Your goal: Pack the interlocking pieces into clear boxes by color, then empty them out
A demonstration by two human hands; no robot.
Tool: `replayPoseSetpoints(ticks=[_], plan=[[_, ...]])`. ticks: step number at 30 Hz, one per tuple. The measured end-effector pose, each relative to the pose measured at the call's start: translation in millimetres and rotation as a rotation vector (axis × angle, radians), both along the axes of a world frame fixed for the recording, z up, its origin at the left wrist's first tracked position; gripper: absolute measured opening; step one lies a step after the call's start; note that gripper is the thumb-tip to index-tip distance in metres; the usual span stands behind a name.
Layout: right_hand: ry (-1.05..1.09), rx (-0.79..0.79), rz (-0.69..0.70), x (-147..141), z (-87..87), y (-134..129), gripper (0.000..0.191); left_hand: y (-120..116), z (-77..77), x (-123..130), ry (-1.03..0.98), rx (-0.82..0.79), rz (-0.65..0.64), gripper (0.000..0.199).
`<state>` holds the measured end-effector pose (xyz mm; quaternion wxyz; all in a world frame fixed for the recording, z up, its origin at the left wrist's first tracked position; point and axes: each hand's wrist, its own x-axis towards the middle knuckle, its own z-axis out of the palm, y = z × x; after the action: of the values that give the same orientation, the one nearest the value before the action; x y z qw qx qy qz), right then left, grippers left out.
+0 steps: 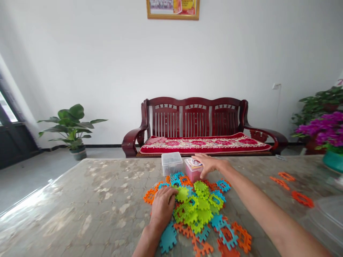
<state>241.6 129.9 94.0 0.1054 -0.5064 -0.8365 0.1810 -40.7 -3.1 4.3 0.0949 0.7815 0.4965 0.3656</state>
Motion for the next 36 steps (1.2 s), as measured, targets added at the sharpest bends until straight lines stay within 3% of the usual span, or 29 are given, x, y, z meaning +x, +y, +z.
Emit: replayPoseSetpoints(ticks=[7,10,13,16,19,23,26,30,36], plan=[[-0.087,0.15,-0.008,-6.2,6.1,-20.7,0.103,-0.7,0.1,-0.4,-0.001,0.01,0.0,0.023],[-0.086,0.198,-0.091,-1.3,8.2,-34.4,0.095,-1.0,1.0,-0.3,0.005,0.001,-0.006,0.022],[-0.092,0.275,-0.2,6.8,20.5,-45.5,0.094,-1.7,2.3,-0.2,0.002,-0.003,-0.016,0.023],[-0.02,0.339,-0.204,5.3,40.8,-60.1,0.095,-1.0,2.7,0.8,-0.047,-0.006,0.006,0.022],[0.086,0.348,-0.084,-14.2,53.8,-84.5,0.095,1.7,2.2,4.9,-0.205,0.023,-0.01,0.05],[0.113,0.369,0.106,-50.6,44.0,-121.4,0.088,4.1,2.8,15.2,-0.482,0.021,-0.176,0.105],[0.092,0.383,0.18,-66.1,25.7,-137.9,0.08,2.4,8.6,20.1,-0.717,-0.106,-0.355,0.126],[0.084,0.379,0.12,-68.4,8.9,-144.4,0.069,-0.1,22.9,15.1,-0.826,-0.278,-0.506,0.125],[0.026,0.483,0.185,-66.3,14.3,-151.0,0.053,3.9,26.0,6.9,-0.754,-0.315,-0.451,0.116]])
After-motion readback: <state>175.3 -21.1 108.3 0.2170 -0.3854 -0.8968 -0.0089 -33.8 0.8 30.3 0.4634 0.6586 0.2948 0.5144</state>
